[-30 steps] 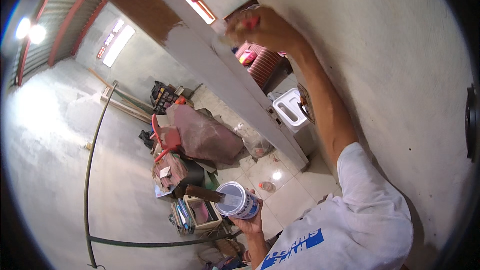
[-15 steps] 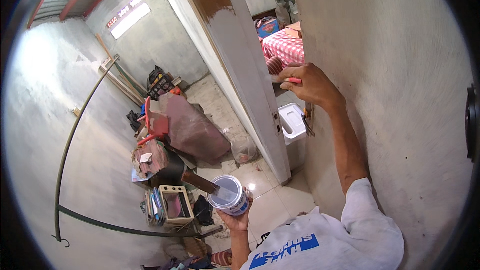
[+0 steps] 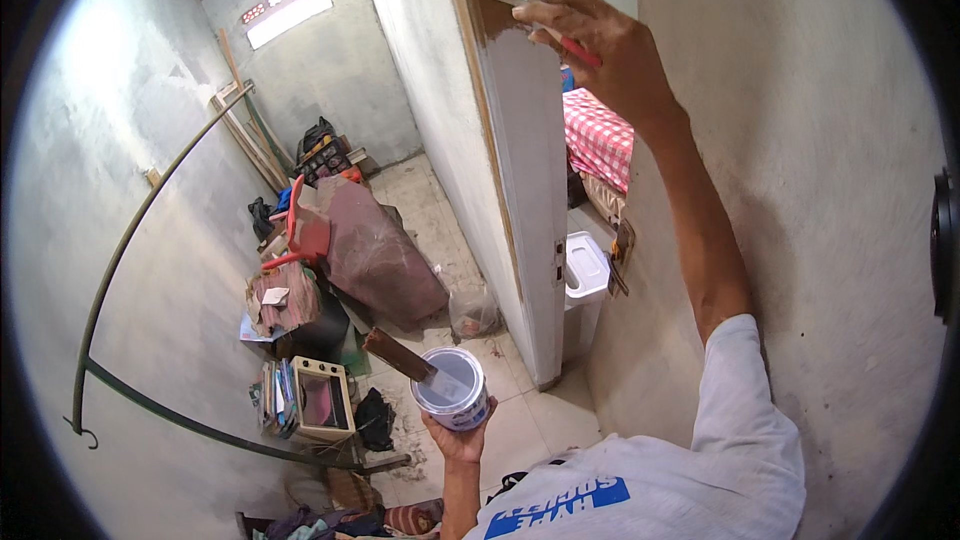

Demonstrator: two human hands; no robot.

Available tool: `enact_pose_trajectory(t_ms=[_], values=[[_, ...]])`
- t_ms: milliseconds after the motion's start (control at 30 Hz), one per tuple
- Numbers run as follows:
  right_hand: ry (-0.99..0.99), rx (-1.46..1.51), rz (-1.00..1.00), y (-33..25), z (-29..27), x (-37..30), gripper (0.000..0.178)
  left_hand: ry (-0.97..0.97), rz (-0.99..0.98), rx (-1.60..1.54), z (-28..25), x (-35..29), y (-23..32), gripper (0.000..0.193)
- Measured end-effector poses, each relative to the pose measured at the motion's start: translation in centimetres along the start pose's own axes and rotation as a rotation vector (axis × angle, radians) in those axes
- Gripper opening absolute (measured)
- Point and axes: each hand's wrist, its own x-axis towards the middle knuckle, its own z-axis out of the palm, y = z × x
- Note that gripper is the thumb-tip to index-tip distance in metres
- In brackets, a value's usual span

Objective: The person paints a wooden door frame white using a paintbrush and a small paint can. They repeatedly dip the brush into the paint and apply it to the frame. Later, they sit on the floor and clean the paintbrush using water from a plastic bottle.

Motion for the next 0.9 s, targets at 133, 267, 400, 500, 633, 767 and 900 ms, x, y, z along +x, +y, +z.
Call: enact_pose_trajectory(t_ms=[133, 267, 400, 500, 633, 767, 900], values=[[0.003, -0.112, 0.05, -0.9, 1.9, -1.3, 0.036, 0.018, 0.003, 0.027, -0.7, -0.1, 0.2, 0.098], [-0.21, -0.206, 0.036, -3.1, 1.4, -3.0, 0.03, 0.018, 0.001, 0.003, -1.6, 0.0, 0.6, 0.097], [-0.077, 0.217, 0.356, -2.3, -0.7, -3.0, 0.021, 0.026, -0.006, 0.02, -2.4, 0.1, 1.0, 0.094], [0.143, 0.723, 0.522, 0.9, 0.0, -0.9, 0.026, 0.027, -0.002, 0.012, -2.7, 0.2, 1.1, 0.092], [0.122, 1.035, 0.627, 5.2, 2.2, 1.3, 0.033, 0.034, -0.003, -0.009, -2.9, 0.3, 1.2, 0.091], [0.098, 0.953, 0.62, 6.6, 3.2, 1.5, 0.032, 0.018, -0.021, -0.074, -3.0, 0.2, 1.3, 0.089], [0.106, 0.889, 0.627, 6.4, 2.8, 1.0, 0.031, 0.025, 0.02, -0.064, -3.3, 0.1, 1.1, 0.088]])
